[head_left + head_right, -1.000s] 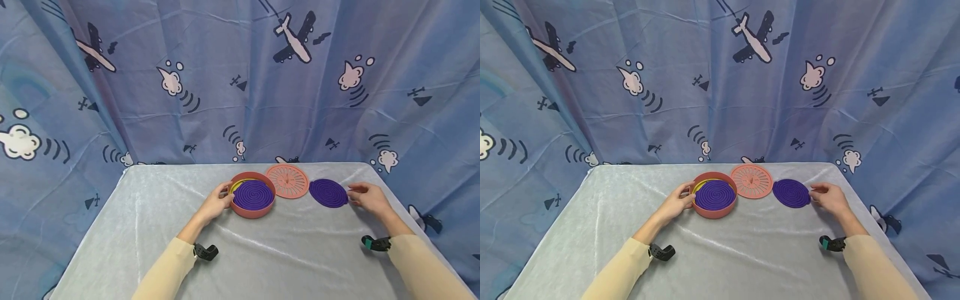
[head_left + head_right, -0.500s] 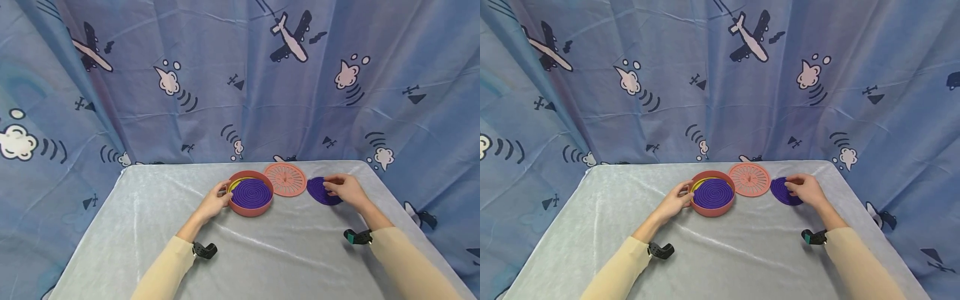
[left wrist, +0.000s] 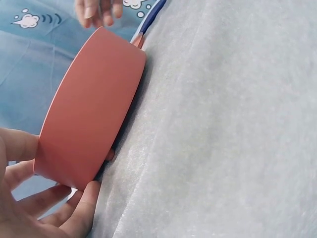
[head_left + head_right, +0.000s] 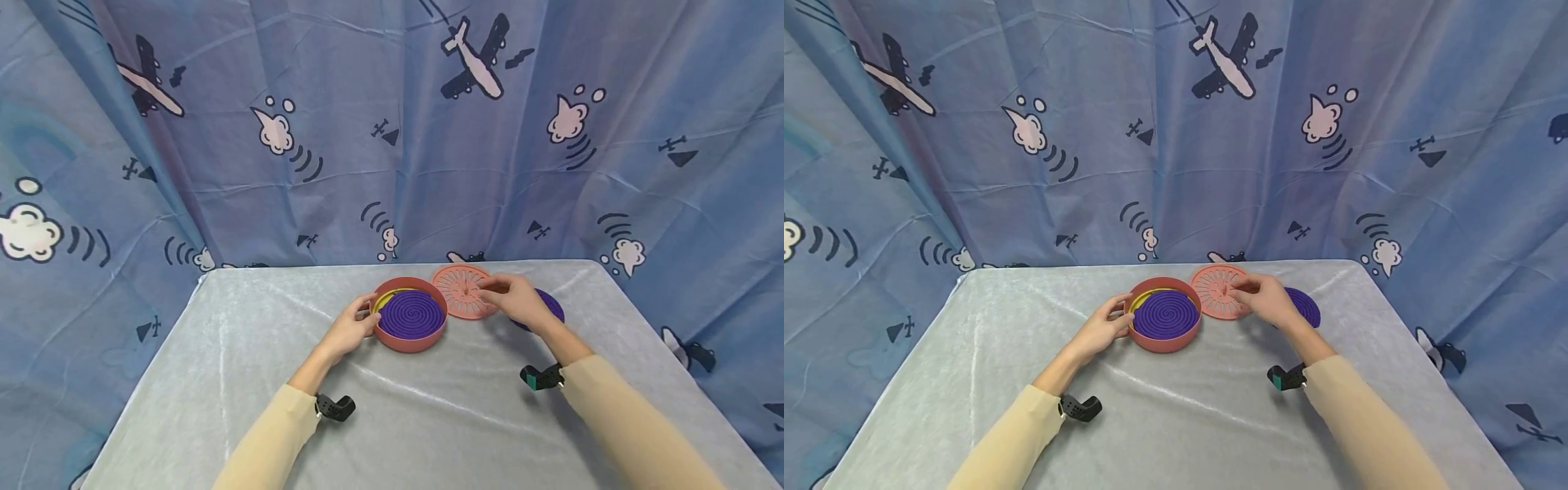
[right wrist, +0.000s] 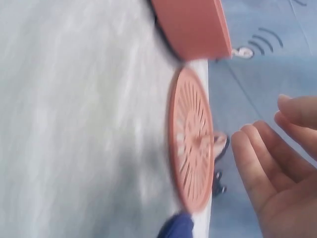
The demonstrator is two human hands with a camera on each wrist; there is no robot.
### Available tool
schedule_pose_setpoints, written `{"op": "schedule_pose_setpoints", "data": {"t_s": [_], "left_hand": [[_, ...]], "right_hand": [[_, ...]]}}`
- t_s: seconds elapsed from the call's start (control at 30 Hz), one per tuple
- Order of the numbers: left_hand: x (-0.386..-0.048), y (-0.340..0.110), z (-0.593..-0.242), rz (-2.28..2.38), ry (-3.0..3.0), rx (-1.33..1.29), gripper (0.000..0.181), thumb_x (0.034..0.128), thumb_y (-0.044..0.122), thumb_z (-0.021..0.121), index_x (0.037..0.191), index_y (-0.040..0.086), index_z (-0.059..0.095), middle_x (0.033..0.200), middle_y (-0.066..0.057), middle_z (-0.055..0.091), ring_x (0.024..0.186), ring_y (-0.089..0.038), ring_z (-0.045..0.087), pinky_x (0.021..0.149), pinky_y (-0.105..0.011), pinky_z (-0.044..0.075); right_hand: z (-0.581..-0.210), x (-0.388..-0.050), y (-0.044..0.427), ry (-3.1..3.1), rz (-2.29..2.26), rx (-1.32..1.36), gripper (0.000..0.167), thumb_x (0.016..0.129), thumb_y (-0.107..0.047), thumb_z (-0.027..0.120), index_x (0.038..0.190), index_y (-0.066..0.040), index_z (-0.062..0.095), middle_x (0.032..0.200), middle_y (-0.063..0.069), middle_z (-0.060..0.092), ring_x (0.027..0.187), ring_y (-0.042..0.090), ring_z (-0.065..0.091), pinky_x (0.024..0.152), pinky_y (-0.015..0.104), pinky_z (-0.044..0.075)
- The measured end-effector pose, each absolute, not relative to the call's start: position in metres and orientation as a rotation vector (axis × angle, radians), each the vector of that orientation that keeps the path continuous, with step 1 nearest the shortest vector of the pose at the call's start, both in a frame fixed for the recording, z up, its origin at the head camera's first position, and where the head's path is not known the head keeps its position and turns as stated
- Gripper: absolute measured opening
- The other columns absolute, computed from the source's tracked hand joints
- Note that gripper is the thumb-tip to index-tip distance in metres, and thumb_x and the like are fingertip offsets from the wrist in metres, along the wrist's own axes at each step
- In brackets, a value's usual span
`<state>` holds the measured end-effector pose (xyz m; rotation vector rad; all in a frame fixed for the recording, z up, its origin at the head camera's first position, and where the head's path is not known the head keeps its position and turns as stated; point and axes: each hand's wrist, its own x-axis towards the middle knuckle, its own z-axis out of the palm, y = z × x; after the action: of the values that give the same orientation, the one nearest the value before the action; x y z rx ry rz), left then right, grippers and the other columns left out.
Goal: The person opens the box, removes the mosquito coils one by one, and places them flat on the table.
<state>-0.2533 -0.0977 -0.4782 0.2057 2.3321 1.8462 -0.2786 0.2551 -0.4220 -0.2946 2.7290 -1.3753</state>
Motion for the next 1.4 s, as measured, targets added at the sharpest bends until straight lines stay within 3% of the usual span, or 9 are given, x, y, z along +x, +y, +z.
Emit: {"op": "schedule_pose_setpoints", "data": {"t_s": [0.33,0.6,1.1,1.4], "left_hand": [[-0.255,-0.099,-0.48,1.853,2.319,0.228,0.051,0.1035,0.014,0.06,0.152,0.01,0.046,0.149,-0.022,0.045,0.131,-0.037,0.053,0.094,-0.037,0.058],[-0.257,-0.1,-0.48,1.854,2.325,0.222,0.051,0.1032,0.013,0.06,0.152,0.01,0.046,0.148,-0.023,0.045,0.129,-0.037,0.054,0.093,-0.035,0.059],[-0.253,-0.098,-0.482,1.835,2.327,0.238,0.051,0.103,0.013,0.059,0.152,0.009,0.045,0.147,-0.024,0.046,0.127,-0.036,0.055,0.093,-0.035,0.058],[-0.257,-0.1,-0.483,1.848,2.321,0.256,0.05,0.1039,0.015,0.059,0.152,0.01,0.045,0.149,-0.024,0.045,0.129,-0.037,0.054,0.095,-0.038,0.058]], "right_hand": [[-0.417,-0.291,0.209,2.757,-1.365,-0.471,0.029,0.098,-0.015,0.069,0.123,0.001,0.07,0.119,0.017,0.069,0.109,0.031,0.065,0.093,0.045,0.056],[-0.411,-0.301,0.178,2.772,-1.264,-0.622,0.027,0.096,-0.019,0.072,0.117,-0.003,0.073,0.109,0.007,0.072,0.101,0.024,0.066,0.091,0.043,0.056],[-0.428,-0.307,0.139,2.763,-1.079,-0.711,0.032,0.099,-0.025,0.068,0.123,-0.004,0.07,0.115,0.009,0.071,0.11,0.026,0.064,0.099,0.047,0.054],[-0.438,-0.317,0.126,2.797,-0.928,-0.711,0.039,0.1,-0.03,0.066,0.13,-0.005,0.067,0.128,0.013,0.066,0.121,0.03,0.06,0.104,0.051,0.05]]}}
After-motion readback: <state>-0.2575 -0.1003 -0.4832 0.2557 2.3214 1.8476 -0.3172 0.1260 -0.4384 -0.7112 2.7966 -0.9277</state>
